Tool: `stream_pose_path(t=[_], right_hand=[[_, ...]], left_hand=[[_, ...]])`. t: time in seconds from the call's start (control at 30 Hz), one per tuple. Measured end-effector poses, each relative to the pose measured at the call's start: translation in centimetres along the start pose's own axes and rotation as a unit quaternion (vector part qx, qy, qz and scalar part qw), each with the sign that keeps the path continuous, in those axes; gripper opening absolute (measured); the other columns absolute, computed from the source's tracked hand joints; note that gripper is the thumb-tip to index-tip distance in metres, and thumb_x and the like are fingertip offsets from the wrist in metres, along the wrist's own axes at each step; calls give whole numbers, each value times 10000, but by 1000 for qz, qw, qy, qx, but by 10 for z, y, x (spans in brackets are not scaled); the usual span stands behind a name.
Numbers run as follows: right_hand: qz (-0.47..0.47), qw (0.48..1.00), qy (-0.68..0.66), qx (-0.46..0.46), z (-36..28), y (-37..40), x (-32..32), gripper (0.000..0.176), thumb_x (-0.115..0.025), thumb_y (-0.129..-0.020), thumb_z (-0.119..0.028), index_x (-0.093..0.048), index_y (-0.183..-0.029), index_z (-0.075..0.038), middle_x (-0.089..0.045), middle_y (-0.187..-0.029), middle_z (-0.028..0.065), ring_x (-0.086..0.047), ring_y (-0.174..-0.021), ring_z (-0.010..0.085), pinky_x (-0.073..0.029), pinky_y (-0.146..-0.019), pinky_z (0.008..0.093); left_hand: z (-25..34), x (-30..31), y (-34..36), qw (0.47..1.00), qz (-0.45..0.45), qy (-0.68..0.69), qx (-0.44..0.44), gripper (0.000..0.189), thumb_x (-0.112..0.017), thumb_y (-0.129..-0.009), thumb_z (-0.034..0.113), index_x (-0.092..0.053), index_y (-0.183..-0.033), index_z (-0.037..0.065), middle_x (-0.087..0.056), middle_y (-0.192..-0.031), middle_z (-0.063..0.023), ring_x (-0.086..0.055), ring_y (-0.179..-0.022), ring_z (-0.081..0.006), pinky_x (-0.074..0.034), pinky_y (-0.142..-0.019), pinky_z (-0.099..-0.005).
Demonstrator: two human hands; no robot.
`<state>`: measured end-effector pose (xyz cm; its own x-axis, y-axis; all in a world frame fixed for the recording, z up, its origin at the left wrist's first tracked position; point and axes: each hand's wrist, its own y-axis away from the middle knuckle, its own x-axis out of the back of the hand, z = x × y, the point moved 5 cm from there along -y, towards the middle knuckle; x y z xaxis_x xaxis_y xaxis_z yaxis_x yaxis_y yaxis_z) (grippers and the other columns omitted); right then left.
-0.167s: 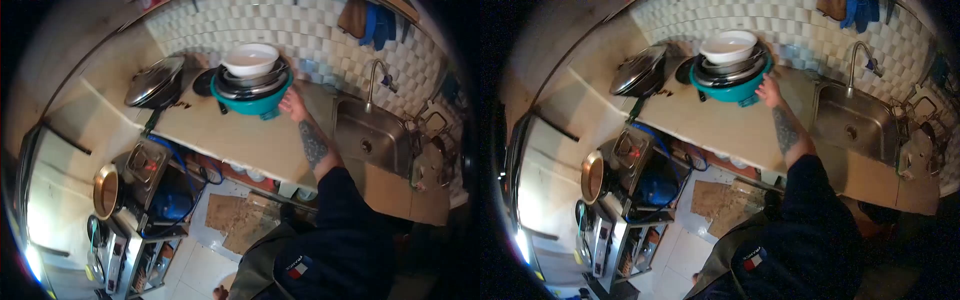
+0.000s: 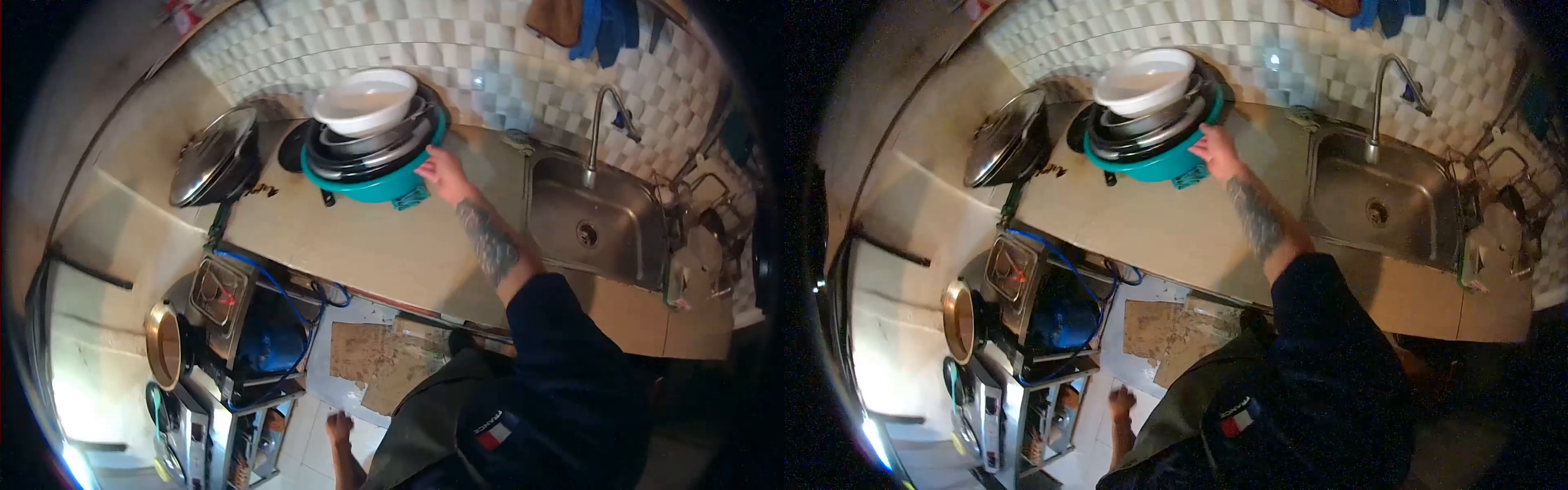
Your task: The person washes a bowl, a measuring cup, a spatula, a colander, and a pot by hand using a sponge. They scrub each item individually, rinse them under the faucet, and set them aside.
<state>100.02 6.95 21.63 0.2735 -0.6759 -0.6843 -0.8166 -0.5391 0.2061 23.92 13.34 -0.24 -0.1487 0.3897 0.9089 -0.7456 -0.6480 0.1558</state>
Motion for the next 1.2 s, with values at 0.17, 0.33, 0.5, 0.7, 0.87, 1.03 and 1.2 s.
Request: stream_pose_path(t=[0.17,0.33,0.5,0.7,0.87,1.03,1.2], right_hand=[[49,995,-34,75,12,91,6,322,-618,-947,-199,-432,-1163,-50,-509,-915,72,-575,-780,198,-574,-734,408],[49,991,26,122,4,148,26,317,-650,-939,-252,-494,-1158,-85,-570,-951,60,-606,-783,176,-571,-759,404],[10,985,27,169,13,178,77,212,-582,-991,-154,-495,-1170,-80,-610,-970,69,-637,-852,188,-560,-782,372],[187,833,461,242,-88,299,171,125,-627,-955,-136,-602,-1055,-66,-600,-896,1,-565,-810,101,-495,-742,291],[515,513,610,317,-233,426,360,214,-682,-850,-179,-666,-1049,-104,-629,-1080,88,-616,-1006,261,-496,-887,385],[574,216,770,178,-334,513,435,290,-696,-823,-339,-668,-956,-83,-646,-971,165,-621,-980,346,-404,-993,468],[372,424,824,55,-336,507,484,215,-613,-876,-301,-682,-843,-100,-651,-774,132,-619,-861,338,-418,-923,495]], left_hand=[[197,119,-228,894,28,439,85,312,-588,-968,326,-581,-1074,32,-652,-942,-95,-612,-803,-176,-524,-676,-329],[351,173,-340,772,-54,631,53,678,-505,-972,536,-339,-1483,122,-409,-1473,-165,-423,-1333,-305,-444,-989,-509],[378,146,-414,844,11,519,-134,742,-434,-979,582,-284,-1515,91,-348,-1531,-130,-358,-1389,-279,-373,-1054,-565],[354,178,-461,868,34,488,-83,765,-570,-951,496,-297,-1488,25,-362,-1512,-156,-379,-1369,-294,-318,-1113,-487],[479,274,-390,825,278,445,-208,648,-593,-968,353,-345,-1433,-25,-368,-1485,-189,-346,-1374,-287,-277,-1139,-472],[618,256,-279,773,173,419,-444,385,-533,-973,107,-439,-1319,-36,-457,-1398,-196,-440,-1293,-317,-319,-1115,-439],[737,138,-205,784,-48,236,-572,118,-641,-849,20,-648,-965,39,-640,-1073,-174,-598,-1090,-316,-459,-967,-402]])
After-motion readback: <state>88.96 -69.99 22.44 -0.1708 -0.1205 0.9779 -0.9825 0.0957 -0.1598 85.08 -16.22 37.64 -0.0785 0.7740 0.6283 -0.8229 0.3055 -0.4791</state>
